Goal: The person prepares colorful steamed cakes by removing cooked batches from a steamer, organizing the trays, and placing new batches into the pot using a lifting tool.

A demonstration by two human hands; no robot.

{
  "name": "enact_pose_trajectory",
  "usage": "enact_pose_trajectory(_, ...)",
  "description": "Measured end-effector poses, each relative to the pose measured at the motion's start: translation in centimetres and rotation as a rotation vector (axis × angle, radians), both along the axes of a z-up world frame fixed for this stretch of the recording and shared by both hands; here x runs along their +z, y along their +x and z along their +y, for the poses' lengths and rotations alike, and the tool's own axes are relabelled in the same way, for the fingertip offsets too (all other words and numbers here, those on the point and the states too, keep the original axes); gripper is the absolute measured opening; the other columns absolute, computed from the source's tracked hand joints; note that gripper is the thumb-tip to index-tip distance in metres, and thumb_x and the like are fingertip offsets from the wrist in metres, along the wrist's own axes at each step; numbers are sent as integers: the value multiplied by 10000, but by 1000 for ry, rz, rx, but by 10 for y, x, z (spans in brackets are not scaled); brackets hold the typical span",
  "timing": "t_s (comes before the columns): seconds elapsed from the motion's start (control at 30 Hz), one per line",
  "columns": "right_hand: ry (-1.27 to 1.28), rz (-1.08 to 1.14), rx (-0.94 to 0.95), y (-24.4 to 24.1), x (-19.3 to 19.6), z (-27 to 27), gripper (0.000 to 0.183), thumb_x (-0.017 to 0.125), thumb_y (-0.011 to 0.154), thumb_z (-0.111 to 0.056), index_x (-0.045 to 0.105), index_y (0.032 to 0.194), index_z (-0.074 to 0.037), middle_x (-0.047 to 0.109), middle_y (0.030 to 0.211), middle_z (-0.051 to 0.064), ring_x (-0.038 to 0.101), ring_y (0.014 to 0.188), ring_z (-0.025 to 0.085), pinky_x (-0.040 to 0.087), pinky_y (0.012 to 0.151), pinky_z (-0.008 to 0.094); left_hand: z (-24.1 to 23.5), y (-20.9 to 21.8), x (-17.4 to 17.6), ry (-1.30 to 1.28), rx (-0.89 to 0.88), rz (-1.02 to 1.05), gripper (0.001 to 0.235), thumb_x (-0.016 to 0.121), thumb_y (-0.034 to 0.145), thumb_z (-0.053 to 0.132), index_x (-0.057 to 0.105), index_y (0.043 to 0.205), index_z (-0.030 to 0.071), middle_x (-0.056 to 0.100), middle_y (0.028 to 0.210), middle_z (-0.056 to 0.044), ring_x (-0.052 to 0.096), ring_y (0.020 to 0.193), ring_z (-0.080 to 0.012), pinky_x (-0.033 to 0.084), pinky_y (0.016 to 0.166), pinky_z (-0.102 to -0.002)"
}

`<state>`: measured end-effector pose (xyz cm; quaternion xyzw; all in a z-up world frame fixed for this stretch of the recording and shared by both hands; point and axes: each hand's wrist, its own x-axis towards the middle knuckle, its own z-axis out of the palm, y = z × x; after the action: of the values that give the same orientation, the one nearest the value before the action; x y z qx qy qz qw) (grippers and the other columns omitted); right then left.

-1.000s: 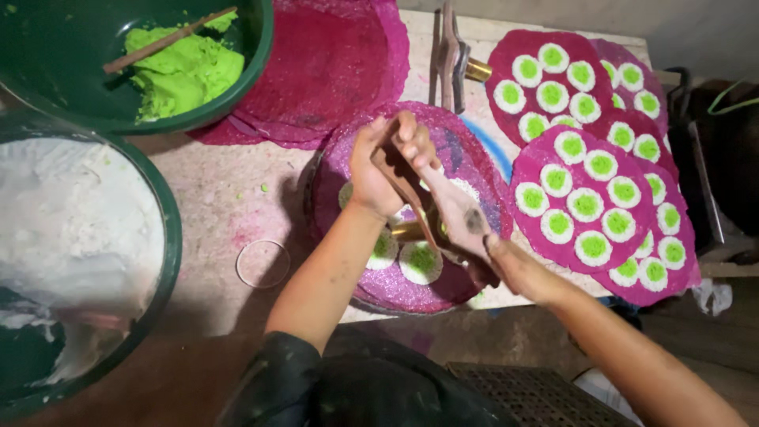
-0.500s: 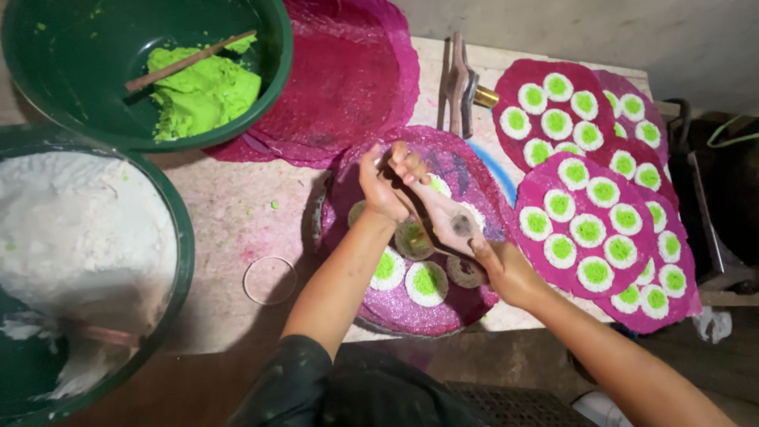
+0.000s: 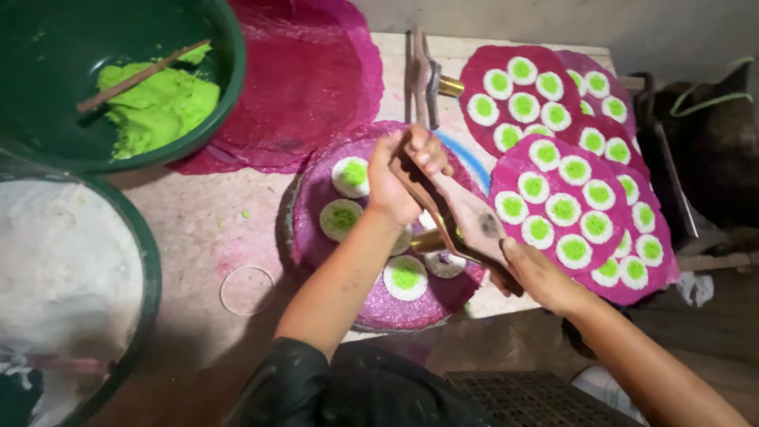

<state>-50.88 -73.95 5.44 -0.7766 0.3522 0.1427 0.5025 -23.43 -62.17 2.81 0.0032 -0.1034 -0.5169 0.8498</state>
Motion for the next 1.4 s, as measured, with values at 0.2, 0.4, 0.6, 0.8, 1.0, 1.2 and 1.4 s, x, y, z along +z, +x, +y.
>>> enact_pose_trajectory(0.2, -319, 90, -90, -15, 15, 18, 691, 325, 1032, -578, 609, 741, -20, 570, 544, 91, 587, 527, 216, 482, 570, 383, -40, -47, -52, -16, -88, 225, 360, 481, 946, 478, 458, 759, 171, 411, 670, 23, 447, 659, -159, 427, 735, -360)
enact_pose_trajectory(0.4, -371, -8, -118, -14, -4, 27, 637, 373, 1020, -538, 621, 814, 12, 586, 569, 121, 606, 546, 254, 491, 573, 440, -54, -49, -95, 32, -96, 220, 375, 469, 966, 505, 473, 785, 176, 404, 663, 43, 413, 613, -133, 405, 698, -343)
enact_pose_trajectory(0.6, -444, 43, -76, -23, -19, 18, 626, 383, 1034, -525, 645, 871, 21, 569, 555, 141, 601, 527, 244, 467, 578, 422, -59, -55, -85, 61, -59, 226, 382, 413, 961, 495, 467, 761, 175, 392, 628, 34, 410, 594, -144, 406, 661, -355)
enact_pose_trajectory(0.8, -218, -177, -153, -7, -33, 4, 674, 326, 1048, -552, 596, 741, -16, 549, 563, 70, 532, 502, 174, 428, 488, 359, -54, -22, -36, 116, -11, -14, 324, 412, 956, 412, 470, 784, 144, 402, 645, 24, 435, 617, -153, 446, 703, -387)
enact_pose_trajectory(1.0, -231, -144, -133, 2, -11, -25, 683, 344, 1049, -558, 618, 781, 8, 566, 589, 78, 545, 539, 183, 452, 530, 364, -78, -4, -23, 63, -59, 60, 265, 424, 971, 339, 457, 791, 148, 403, 658, 28, 431, 628, -146, 437, 731, -358)
enact_pose_trajectory(1.2, -605, -303, -52, 41, -24, -12, 615, 428, 1078, -478, 673, 1046, 84, 697, 750, 191, 664, 723, 293, 521, 675, 440, -97, 17, -71, 24, 6, 81, 330, 423, 950, 414, 437, 717, 181, 368, 608, 45, 395, 560, -133, 406, 651, -355)
enact_pose_trajectory(1.4, -443, -49, -132, 42, -26, -16, 561, 447, 1034, -450, 695, 1038, 53, 673, 730, 293, 688, 709, 436, 532, 693, 504, -102, 12, -97, 103, -5, 153, 306, 420, 946, 391, 438, 718, 188, 365, 592, 46, 372, 534, -128, 383, 614, -342)
